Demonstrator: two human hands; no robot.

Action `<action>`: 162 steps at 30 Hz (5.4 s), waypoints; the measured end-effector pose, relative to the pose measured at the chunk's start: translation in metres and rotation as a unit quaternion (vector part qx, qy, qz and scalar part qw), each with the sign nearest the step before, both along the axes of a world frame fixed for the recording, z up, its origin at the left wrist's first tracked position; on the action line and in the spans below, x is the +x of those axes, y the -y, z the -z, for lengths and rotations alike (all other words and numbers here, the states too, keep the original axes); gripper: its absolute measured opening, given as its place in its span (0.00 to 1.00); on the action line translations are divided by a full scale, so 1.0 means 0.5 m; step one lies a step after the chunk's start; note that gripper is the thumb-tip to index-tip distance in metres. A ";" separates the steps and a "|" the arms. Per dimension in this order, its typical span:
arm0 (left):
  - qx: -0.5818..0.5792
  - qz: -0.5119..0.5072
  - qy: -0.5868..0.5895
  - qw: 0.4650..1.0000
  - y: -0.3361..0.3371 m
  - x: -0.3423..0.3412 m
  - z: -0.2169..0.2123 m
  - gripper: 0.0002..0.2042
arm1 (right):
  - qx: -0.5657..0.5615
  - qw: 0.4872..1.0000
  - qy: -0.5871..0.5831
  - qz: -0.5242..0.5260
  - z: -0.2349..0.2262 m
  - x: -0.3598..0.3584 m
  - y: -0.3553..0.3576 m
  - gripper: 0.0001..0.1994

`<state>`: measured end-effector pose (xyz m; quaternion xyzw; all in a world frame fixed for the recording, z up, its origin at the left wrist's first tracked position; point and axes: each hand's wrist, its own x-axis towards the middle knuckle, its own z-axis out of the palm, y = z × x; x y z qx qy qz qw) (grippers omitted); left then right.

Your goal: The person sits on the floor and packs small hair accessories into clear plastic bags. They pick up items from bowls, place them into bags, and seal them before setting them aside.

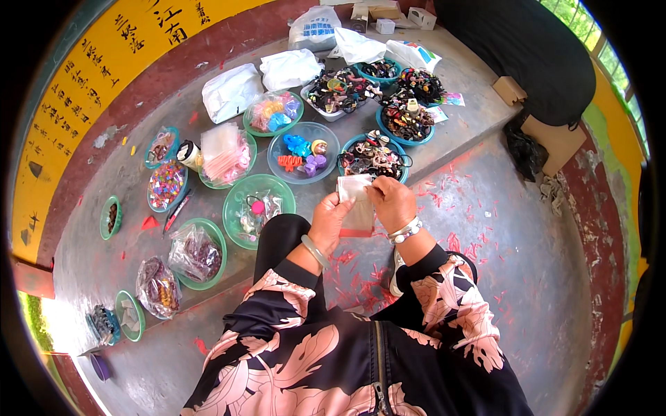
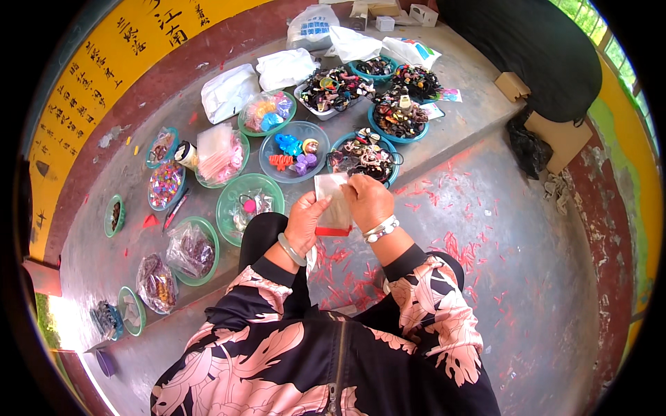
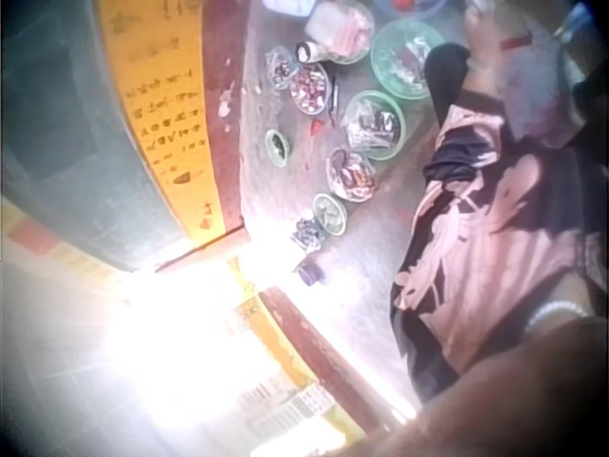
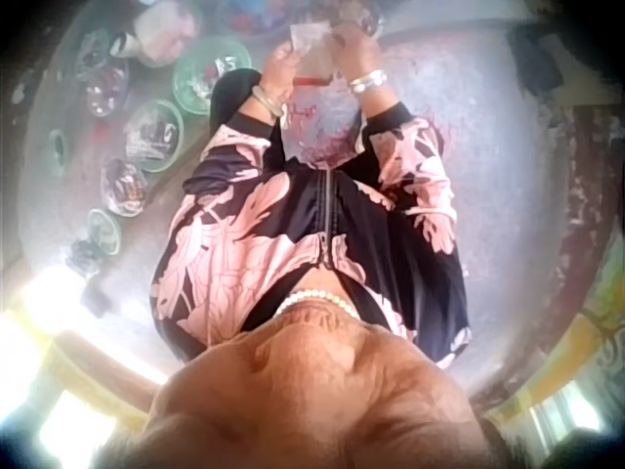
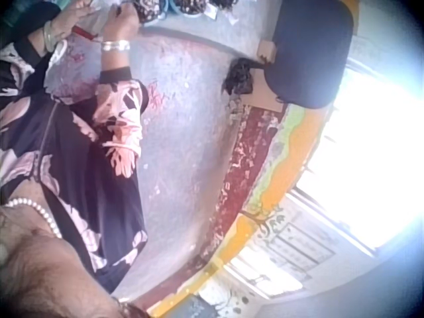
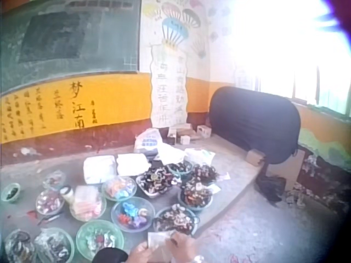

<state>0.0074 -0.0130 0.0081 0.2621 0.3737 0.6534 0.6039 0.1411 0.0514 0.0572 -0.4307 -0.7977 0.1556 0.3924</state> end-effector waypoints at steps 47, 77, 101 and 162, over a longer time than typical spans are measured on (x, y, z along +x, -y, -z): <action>0.015 0.055 -0.026 0.998 -0.003 0.017 -0.016 0.09 | 0.014 0.998 0.025 -0.062 -0.033 0.014 0.016 0.02; -0.022 0.116 0.057 0.991 0.003 0.007 -0.026 0.14 | -0.274 0.917 -0.289 0.009 -0.009 0.052 -0.051 0.06; -0.262 -0.240 0.057 0.933 -0.293 -0.212 0.176 0.20 | -0.377 0.817 -0.433 0.039 -0.032 0.084 -0.087 0.07; 0.221 -0.167 -0.741 0.611 -0.042 0.028 -0.078 0.13 | -0.452 0.805 -0.374 -0.087 0.034 -0.008 -0.027 0.14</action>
